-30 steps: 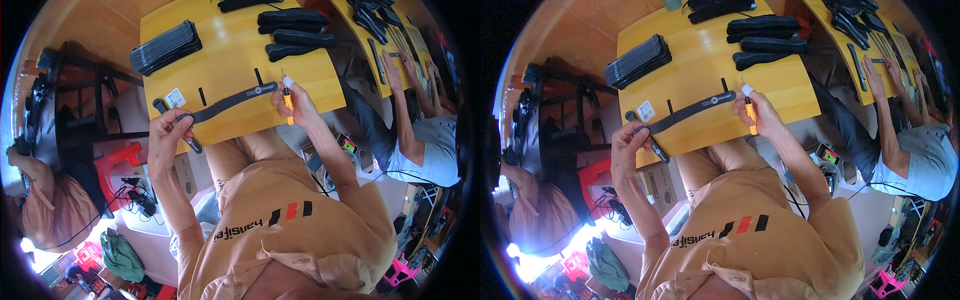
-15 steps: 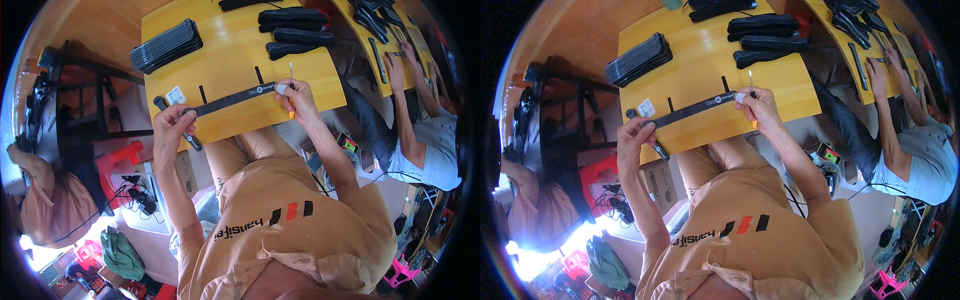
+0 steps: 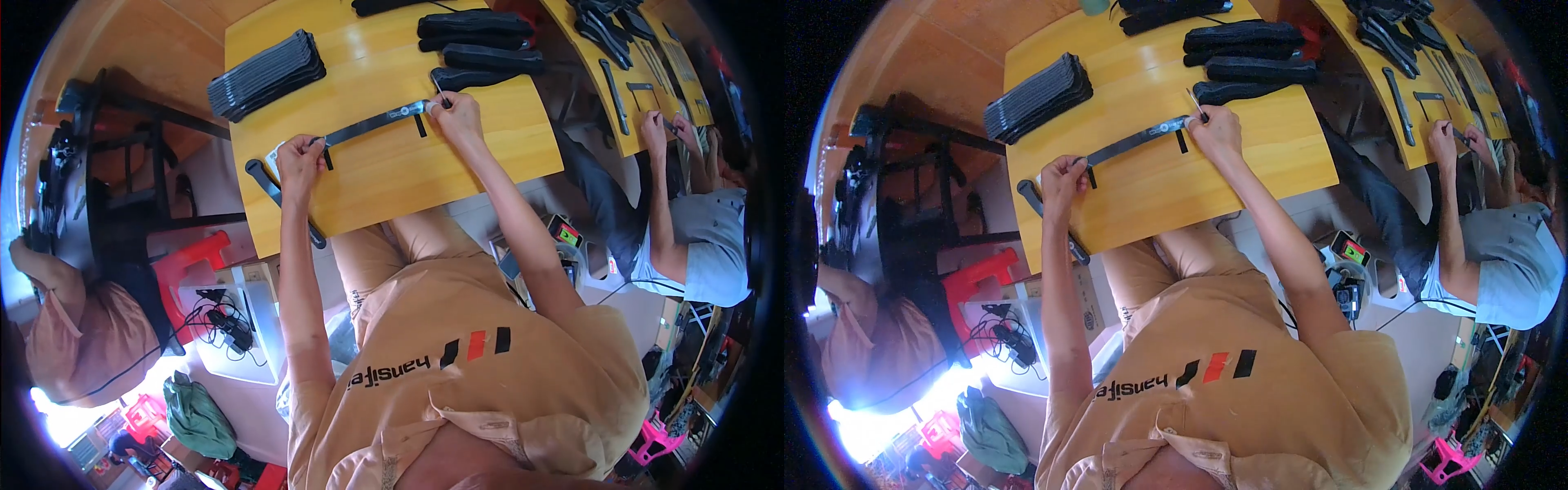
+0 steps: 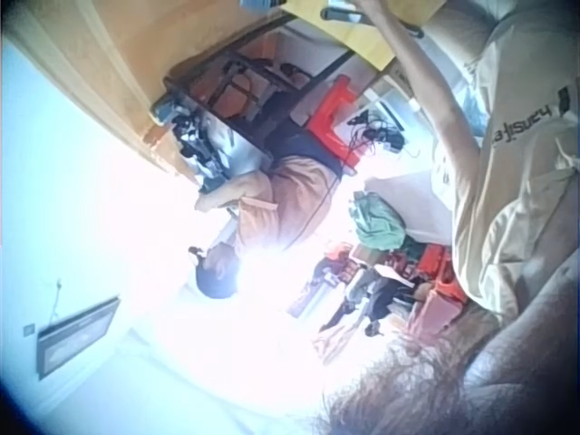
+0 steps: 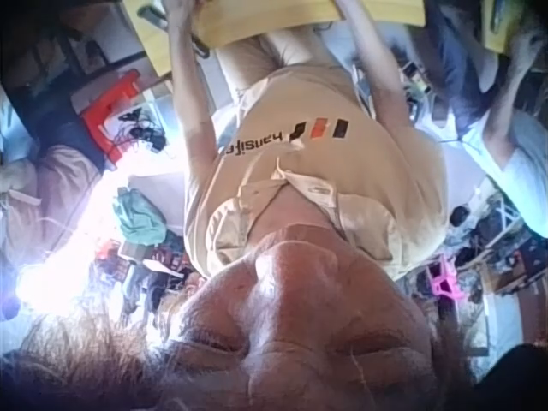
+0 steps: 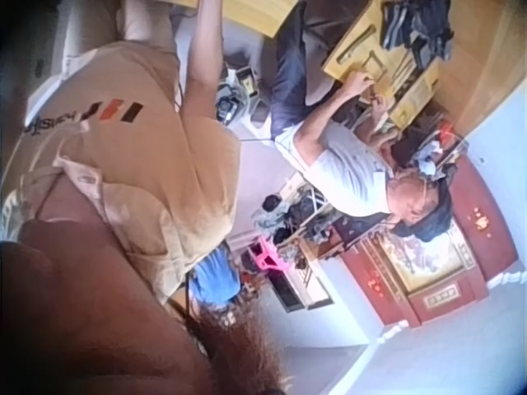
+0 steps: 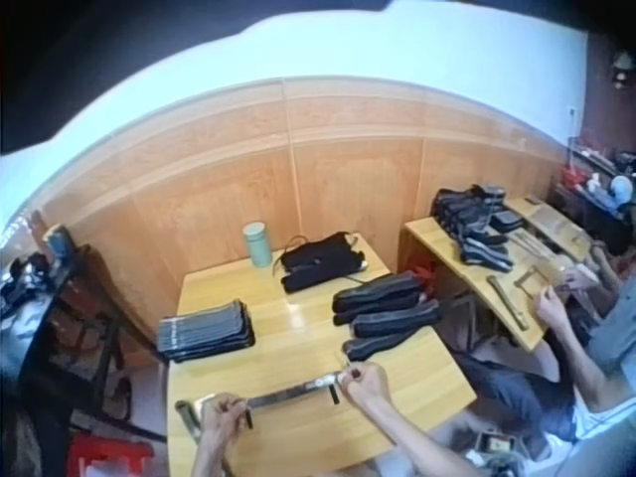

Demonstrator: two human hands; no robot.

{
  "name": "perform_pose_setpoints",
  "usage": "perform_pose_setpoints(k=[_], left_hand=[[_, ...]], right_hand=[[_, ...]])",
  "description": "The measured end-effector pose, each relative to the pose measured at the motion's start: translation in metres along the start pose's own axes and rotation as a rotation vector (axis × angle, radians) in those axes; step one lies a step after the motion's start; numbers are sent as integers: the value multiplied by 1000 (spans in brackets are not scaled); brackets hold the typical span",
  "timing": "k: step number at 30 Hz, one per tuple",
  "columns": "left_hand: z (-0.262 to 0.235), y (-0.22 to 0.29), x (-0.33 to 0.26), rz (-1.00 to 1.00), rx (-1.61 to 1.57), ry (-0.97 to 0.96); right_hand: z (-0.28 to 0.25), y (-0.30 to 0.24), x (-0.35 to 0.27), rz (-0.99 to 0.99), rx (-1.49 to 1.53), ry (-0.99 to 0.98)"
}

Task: The recorder is applying small white circular labels to specific spots on black ribbed textile straps.

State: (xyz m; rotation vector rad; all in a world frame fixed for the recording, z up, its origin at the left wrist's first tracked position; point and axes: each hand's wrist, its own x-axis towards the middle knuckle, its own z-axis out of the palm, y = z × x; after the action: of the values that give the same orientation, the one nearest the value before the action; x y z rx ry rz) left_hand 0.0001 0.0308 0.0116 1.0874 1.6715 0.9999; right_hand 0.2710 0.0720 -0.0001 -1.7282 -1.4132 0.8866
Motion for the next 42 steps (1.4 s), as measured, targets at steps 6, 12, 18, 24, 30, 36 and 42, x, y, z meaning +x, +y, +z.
perform_pose_setpoints(k=[6, 12, 18, 24, 30, 36, 42], left_hand=[[0, -15, 9, -26, -94, 15], [-3, -13, 12, -12, -21, 17], [-3, -14, 16, -3, -38, 23], [0, -13, 15, -23, -49, 50], [-1, -18, 17, 5, 65, 84], [3, -9, 11, -9, 56, 94], [3, -5, 9, 43, 194, 127]], right_hand=[[14, 9, 8, 112, -17, -6], [16, -3, 3, 145, -79, 17], [14, -3, 3, 166, -125, 45], [10, -7, -1, 134, -120, 51], [12, -9, -1, 124, -199, 67], [12, -12, -4, 104, -246, 67], [14, -14, -4, 85, -271, 96]])
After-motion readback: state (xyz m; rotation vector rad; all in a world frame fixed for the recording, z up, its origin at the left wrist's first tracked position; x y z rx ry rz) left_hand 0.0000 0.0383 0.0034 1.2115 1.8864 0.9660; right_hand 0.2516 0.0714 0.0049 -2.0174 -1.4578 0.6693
